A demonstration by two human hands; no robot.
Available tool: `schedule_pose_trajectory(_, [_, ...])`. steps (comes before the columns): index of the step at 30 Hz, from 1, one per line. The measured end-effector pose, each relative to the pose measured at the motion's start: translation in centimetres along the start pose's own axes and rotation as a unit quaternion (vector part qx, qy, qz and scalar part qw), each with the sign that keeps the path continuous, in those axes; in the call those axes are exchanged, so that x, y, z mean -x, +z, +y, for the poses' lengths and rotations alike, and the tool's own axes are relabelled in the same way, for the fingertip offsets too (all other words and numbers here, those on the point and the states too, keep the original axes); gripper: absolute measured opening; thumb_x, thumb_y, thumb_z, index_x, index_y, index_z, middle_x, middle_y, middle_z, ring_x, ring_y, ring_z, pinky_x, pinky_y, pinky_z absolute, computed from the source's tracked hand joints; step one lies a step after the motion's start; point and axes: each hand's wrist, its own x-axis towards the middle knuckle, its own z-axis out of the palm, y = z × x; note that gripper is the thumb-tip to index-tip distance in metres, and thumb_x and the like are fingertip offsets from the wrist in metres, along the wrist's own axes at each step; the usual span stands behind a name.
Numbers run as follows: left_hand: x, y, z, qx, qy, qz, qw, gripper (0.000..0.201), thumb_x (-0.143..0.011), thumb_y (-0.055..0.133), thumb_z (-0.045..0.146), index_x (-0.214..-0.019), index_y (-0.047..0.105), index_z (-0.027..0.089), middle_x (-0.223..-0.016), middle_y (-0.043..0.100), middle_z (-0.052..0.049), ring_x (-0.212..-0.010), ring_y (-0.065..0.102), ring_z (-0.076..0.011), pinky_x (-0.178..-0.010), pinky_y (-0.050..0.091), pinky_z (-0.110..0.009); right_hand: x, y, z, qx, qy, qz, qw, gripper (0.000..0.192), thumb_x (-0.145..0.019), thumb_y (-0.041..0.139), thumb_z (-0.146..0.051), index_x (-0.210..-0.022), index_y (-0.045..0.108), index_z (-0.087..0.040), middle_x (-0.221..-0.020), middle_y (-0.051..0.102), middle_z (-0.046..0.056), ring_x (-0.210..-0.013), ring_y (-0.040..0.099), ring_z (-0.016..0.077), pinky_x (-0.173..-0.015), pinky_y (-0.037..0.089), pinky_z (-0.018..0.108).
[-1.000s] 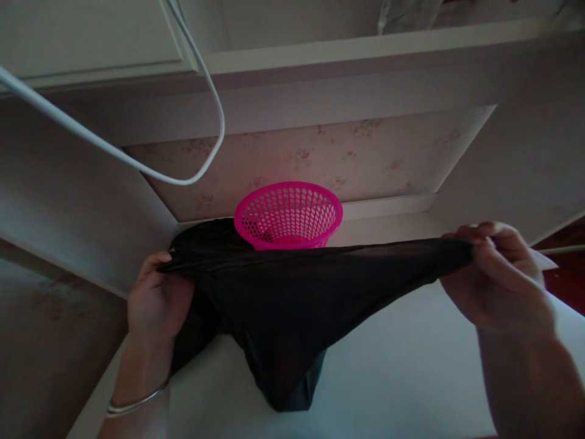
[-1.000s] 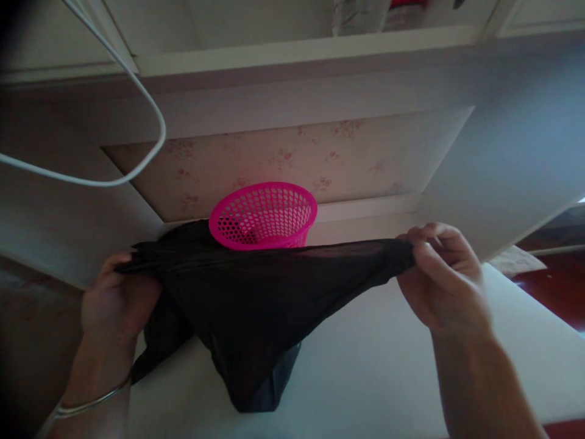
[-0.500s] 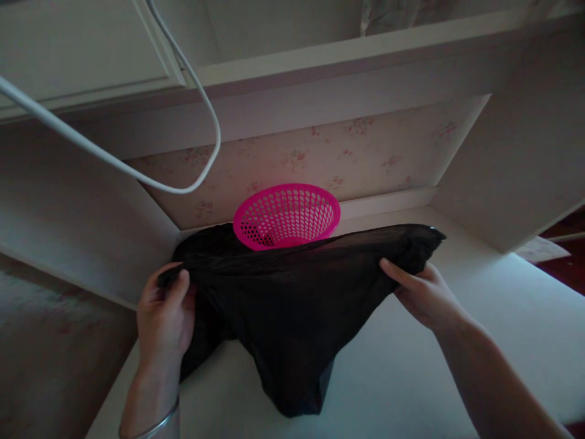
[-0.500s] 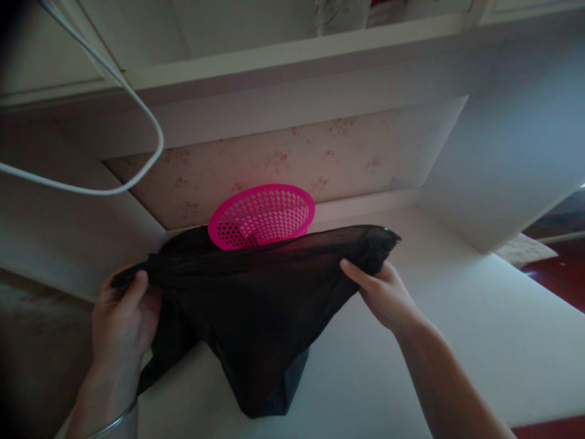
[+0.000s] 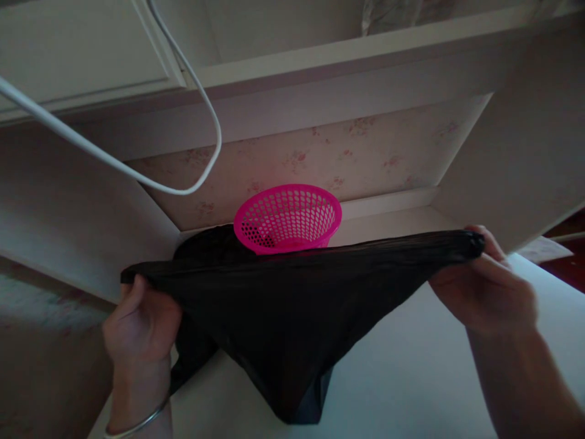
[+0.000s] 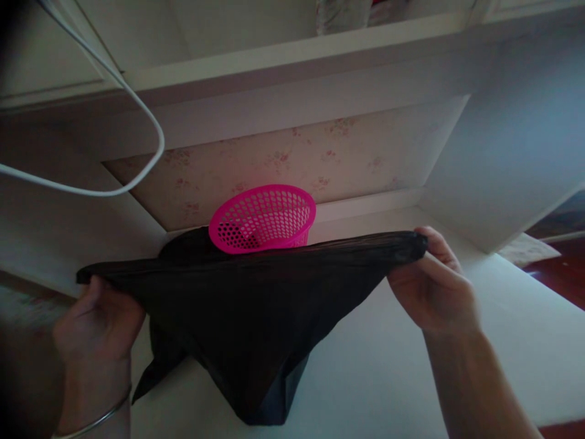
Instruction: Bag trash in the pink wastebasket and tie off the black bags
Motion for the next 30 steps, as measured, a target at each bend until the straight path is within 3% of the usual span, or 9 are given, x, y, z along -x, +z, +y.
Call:
schedule_pose_trajectory(3, [-0.2,-0.5,0.1,0.044,0.021,0.046,0.998,0.011,-0.083,0.084,0.027,-0.086,0.074,0.025,-0.086,0.078,0.009,-0.098,0.071,-0.0099,-0.105,0.049,-0.02,0.2,0.1,-0.6,-0.031,0.001,0.083,0.996,0.017,-0.088,0.073,-0.026,-0.095,0.077,-0.041,-0.101,0.08,-0.016,-0.097,0.074,0.0123,-0.096,0.063,0.025])
schedule_pose_trajectory(5, [0.3,-0.6,-0.2,0.055,0.037,0.056,0.996,0.018,-0.086,0.082,0.041,-0.087,0.073,0.026,-0.091,0.078,0.012,-0.096,0.071,-0.0073,-0.098,0.053,-0.018,0.6,-0.1,-0.4,-0.022,0.002,0.093,0.995,0.01,-0.09,0.071,-0.042,-0.098,0.077,-0.043,-0.115,0.079,-0.015,-0.122,0.068,0.0182,-0.109,0.058,0.035])
schedule_pose_trajectory(9, [1.8,-1.2,-1.7,0.017,0.03,0.039,0.999,0.068,-0.075,0.058,0.093,-0.108,0.077,0.037,-0.121,0.078,0.01,-0.133,0.061,-0.0228,-0.106,0.057,-0.039,1.3,-1.0,1.6,0.002,0.014,-0.014,1.0,0.075,-0.067,0.076,-0.083,-0.132,0.068,-0.046,-0.145,0.067,-0.008,-0.153,0.042,0.0312,-0.119,0.048,0.054])
schedule_pose_trajectory(13, [2.5,-2.1,-3.5,-0.081,-0.071,-0.031,0.994,0.098,-0.051,0.089,0.081,-0.138,0.068,0.039,-0.137,0.074,0.001,-0.137,0.058,-0.0311,-0.101,0.059,-0.039,0.9,-1.0,3.8,0.065,0.05,-0.13,0.988,0.082,-0.061,0.086,-0.076,-0.134,0.068,-0.042,-0.147,0.067,0.0,-0.144,0.053,0.0332,-0.116,0.05,0.051])
schedule_pose_trajectory(15, [2.6,-2.2,-4.1,-0.104,-0.118,-0.052,0.986,0.094,-0.054,0.096,0.067,-0.138,0.069,0.035,-0.131,0.077,-0.004,-0.124,0.067,-0.0296,-0.096,0.061,-0.037,0.4,0.0,4.5,0.078,0.073,-0.152,0.983,0.079,-0.062,0.089,-0.072,-0.13,0.071,-0.037,-0.139,0.072,0.004,-0.138,0.06,0.0349,-0.112,0.053,0.05])
schedule_pose_trajectory(18, [2.7,-2.0,-4.5,-0.117,-0.125,-0.037,0.985,0.066,-0.061,0.095,0.063,-0.114,0.08,0.027,-0.11,0.082,-0.006,-0.1,0.076,-0.0268,-0.093,0.063,-0.039,0.2,2.0,5.0,0.077,0.111,-0.155,0.979,0.075,-0.057,0.096,-0.062,-0.122,0.076,-0.031,-0.128,0.078,0.007,-0.123,0.07,0.0381,-0.106,0.058,0.054])
schedule_pose_trajectory(22, [2.7,-2.4,-3.6,-0.106,-0.089,-0.002,0.99,0.04,-0.066,0.095,0.056,-0.088,0.08,0.026,-0.087,0.081,0.0,-0.082,0.076,-0.0215,-0.078,0.065,-0.035,0.5,3.4,4.7,0.079,0.154,-0.073,0.982,0.046,-0.06,0.098,-0.051,-0.096,0.081,-0.028,-0.104,0.084,0.005,-0.093,0.08,0.0346,-0.09,0.066,0.053])
schedule_pose_trajectory(26, [2.1,-2.9,-1.0,-0.062,-0.065,0.027,0.996,0.03,-0.066,0.097,0.048,-0.082,0.078,0.031,-0.079,0.079,0.008,-0.072,0.072,-0.0153,-0.067,0.064,-0.028,0.3,3.0,3.0,-0.003,0.089,0.031,0.996,0.029,-0.057,0.098,-0.045,-0.075,0.08,-0.032,-0.084,0.084,-0.003,-0.074,0.079,0.024,-0.075,0.07,0.036])
schedule_pose_trajectory(30, [1.4,-1.6,1.2,-0.036,-0.034,0.012,0.999,0.032,-0.066,0.099,0.043,-0.086,0.076,0.033,-0.077,0.077,0.014,-0.072,0.07,-0.0125,-0.07,0.064,-0.025,-0.4,3.0,1.0,-0.023,0.036,0.055,0.998,0.027,-0.058,0.096,-0.04,-0.076,0.082,-0.026,-0.078,0.082,-0.004,-0.07,0.077,0.0179,-0.073,0.068,0.026])
